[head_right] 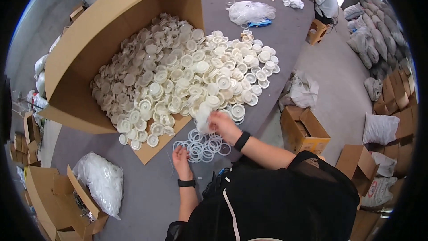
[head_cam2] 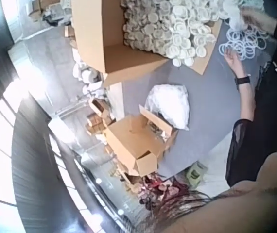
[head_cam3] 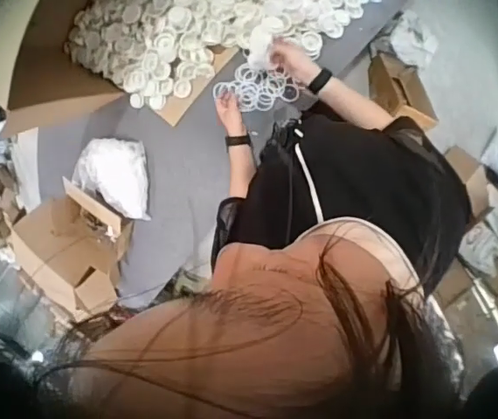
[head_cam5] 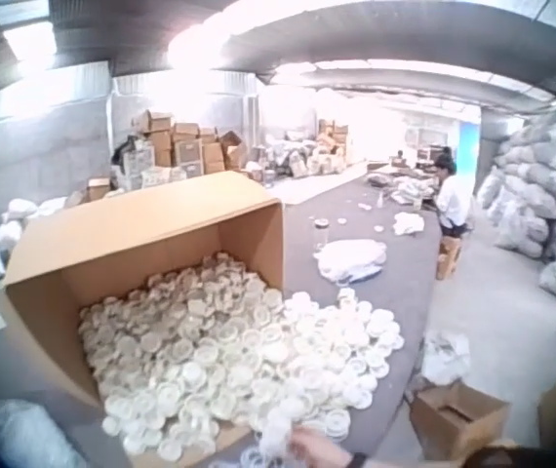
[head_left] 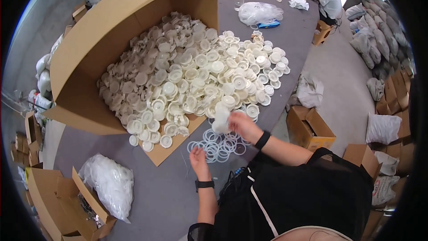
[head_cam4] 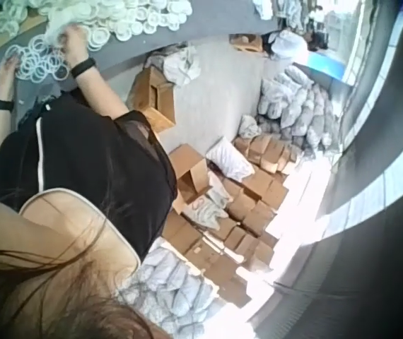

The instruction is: The recorder picks up small white plastic caps and rings from a large box, inspecting or assembling them before placing them back or into a separate container.

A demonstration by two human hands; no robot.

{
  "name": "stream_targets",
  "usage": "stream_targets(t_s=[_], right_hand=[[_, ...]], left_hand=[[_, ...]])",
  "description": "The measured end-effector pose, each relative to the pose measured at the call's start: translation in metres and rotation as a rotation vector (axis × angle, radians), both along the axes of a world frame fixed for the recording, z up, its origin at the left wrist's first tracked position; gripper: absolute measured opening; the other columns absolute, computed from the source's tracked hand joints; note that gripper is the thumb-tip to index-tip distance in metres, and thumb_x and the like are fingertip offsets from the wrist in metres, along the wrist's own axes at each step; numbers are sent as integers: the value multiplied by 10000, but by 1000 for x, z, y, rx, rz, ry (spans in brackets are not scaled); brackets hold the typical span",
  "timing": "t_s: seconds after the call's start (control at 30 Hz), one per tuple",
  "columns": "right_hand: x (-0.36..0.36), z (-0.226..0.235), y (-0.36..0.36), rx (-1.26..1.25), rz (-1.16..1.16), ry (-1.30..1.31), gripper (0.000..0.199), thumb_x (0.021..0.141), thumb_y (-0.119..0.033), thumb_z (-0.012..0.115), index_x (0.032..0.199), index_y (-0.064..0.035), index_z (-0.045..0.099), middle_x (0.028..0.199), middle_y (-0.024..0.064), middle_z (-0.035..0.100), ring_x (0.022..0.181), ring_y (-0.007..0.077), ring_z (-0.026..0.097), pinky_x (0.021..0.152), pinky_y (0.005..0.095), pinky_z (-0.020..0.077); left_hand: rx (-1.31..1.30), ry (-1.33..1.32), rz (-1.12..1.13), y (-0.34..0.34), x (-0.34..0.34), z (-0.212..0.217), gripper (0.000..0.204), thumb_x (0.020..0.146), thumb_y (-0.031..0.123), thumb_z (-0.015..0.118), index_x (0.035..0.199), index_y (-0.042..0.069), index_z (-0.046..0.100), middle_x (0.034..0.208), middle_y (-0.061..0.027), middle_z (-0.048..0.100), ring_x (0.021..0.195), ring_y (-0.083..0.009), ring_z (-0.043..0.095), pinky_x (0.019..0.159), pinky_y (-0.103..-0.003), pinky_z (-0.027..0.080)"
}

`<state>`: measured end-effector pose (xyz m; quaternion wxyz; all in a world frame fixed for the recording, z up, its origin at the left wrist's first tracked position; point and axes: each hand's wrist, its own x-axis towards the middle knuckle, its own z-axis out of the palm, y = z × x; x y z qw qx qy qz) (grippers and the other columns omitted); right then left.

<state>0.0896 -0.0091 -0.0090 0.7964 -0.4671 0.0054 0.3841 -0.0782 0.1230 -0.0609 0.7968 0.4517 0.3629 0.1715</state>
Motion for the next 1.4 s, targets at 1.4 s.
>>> stream_targets(t_s=[1.4], right_hand=[[-82,-50,-20,-226,227,144,230,762,-329,537,704,-112,491,527,-14,395,418,78,343,385,222,251]], left_hand=[[1104,375,12,16,-2,37,305,738,248,579,847,-37,581,799,-181,593,778,-309,553,716,-398,415]])
